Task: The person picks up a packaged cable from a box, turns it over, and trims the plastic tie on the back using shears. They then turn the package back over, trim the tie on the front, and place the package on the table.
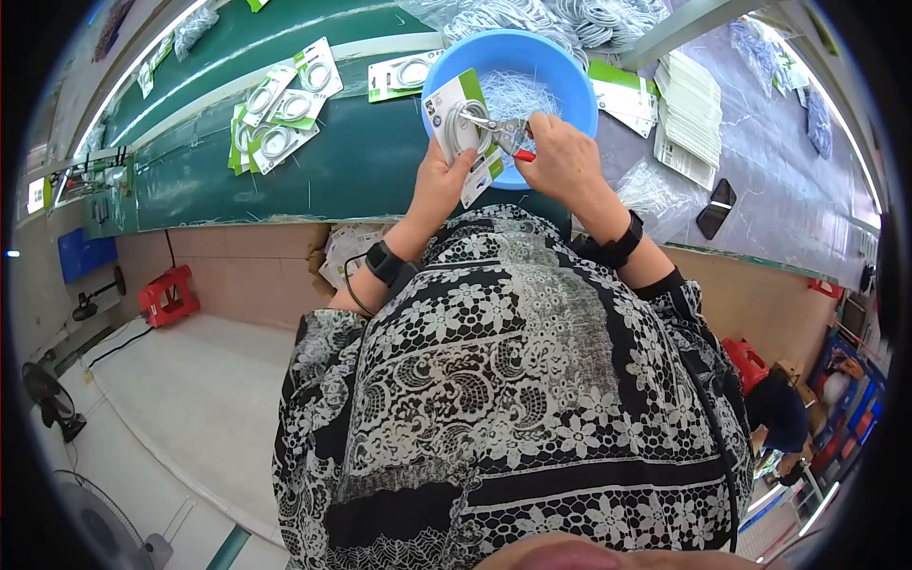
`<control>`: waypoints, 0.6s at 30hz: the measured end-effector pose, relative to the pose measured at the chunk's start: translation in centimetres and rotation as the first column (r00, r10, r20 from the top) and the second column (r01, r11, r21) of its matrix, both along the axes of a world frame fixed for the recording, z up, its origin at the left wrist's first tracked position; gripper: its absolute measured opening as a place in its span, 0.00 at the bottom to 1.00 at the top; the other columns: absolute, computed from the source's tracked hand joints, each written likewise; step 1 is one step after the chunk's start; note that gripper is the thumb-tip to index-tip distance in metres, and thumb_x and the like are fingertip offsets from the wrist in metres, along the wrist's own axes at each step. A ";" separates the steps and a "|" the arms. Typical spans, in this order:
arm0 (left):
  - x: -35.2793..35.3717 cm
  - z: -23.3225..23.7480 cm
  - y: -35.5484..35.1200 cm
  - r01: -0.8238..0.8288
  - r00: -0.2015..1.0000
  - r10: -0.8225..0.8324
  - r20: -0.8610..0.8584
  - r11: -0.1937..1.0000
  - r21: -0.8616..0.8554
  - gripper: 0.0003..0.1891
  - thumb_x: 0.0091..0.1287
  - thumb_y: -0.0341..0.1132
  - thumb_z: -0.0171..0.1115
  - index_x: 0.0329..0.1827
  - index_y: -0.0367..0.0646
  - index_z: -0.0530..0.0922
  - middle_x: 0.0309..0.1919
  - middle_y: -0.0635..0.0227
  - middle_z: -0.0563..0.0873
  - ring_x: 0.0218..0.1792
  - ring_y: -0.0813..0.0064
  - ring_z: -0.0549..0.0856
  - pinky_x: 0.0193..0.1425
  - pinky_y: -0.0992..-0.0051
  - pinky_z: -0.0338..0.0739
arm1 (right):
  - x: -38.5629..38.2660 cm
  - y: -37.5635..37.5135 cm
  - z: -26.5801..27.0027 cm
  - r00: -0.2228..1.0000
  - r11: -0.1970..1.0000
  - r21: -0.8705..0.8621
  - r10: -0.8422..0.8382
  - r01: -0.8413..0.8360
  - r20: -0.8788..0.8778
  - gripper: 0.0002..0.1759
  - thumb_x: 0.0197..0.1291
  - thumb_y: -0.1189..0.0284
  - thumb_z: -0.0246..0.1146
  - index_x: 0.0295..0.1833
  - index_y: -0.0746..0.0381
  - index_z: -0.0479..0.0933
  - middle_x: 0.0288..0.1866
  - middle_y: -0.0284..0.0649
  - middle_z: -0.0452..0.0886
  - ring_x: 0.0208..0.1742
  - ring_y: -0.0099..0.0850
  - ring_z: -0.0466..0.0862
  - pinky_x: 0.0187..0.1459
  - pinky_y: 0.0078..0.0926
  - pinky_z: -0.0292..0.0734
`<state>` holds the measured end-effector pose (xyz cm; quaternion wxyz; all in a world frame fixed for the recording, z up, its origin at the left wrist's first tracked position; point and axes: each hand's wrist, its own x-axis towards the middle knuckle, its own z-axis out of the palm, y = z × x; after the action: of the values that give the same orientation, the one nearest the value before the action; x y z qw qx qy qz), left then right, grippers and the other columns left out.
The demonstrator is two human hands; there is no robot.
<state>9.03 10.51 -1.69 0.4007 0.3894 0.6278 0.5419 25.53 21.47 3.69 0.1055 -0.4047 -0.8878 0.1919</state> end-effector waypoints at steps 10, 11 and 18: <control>-0.7 0.5 0.5 0.025 0.967 -0.026 -0.254 1.000 -0.005 0.26 0.67 0.33 0.59 0.66 0.38 0.64 0.51 0.49 0.81 0.51 0.54 0.82 0.55 0.65 0.75 | 0.8 2.1 -2.8 0.983 0.912 -0.406 -0.015 -0.061 -0.183 0.15 0.54 0.68 0.67 0.42 0.63 0.73 0.35 0.41 0.79 0.33 0.29 0.80 0.34 0.30 0.75; -0.7 0.2 0.4 0.041 0.955 -0.051 -0.292 0.998 -0.041 0.26 0.66 0.32 0.59 0.67 0.38 0.64 0.52 0.49 0.80 0.52 0.52 0.81 0.56 0.64 0.74 | 0.6 2.5 -3.1 0.944 0.882 -0.465 -0.082 -0.081 -0.321 0.14 0.55 0.70 0.67 0.43 0.63 0.73 0.35 0.39 0.79 0.33 0.26 0.79 0.34 0.28 0.75; 0.8 1.3 0.7 0.109 0.901 -0.104 -0.421 0.994 -0.013 0.23 0.65 0.29 0.59 0.63 0.38 0.68 0.50 0.48 0.80 0.50 0.50 0.81 0.54 0.64 0.75 | -3.6 2.2 -4.4 0.686 0.843 -0.503 -0.253 -0.190 -0.683 0.13 0.58 0.74 0.66 0.48 0.61 0.74 0.37 0.31 0.78 0.37 0.19 0.76 0.38 0.21 0.75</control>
<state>9.82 11.21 -0.43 0.2827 0.5332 0.6741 0.4259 21.96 23.66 -0.67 0.3342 -0.3232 -0.6736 0.5746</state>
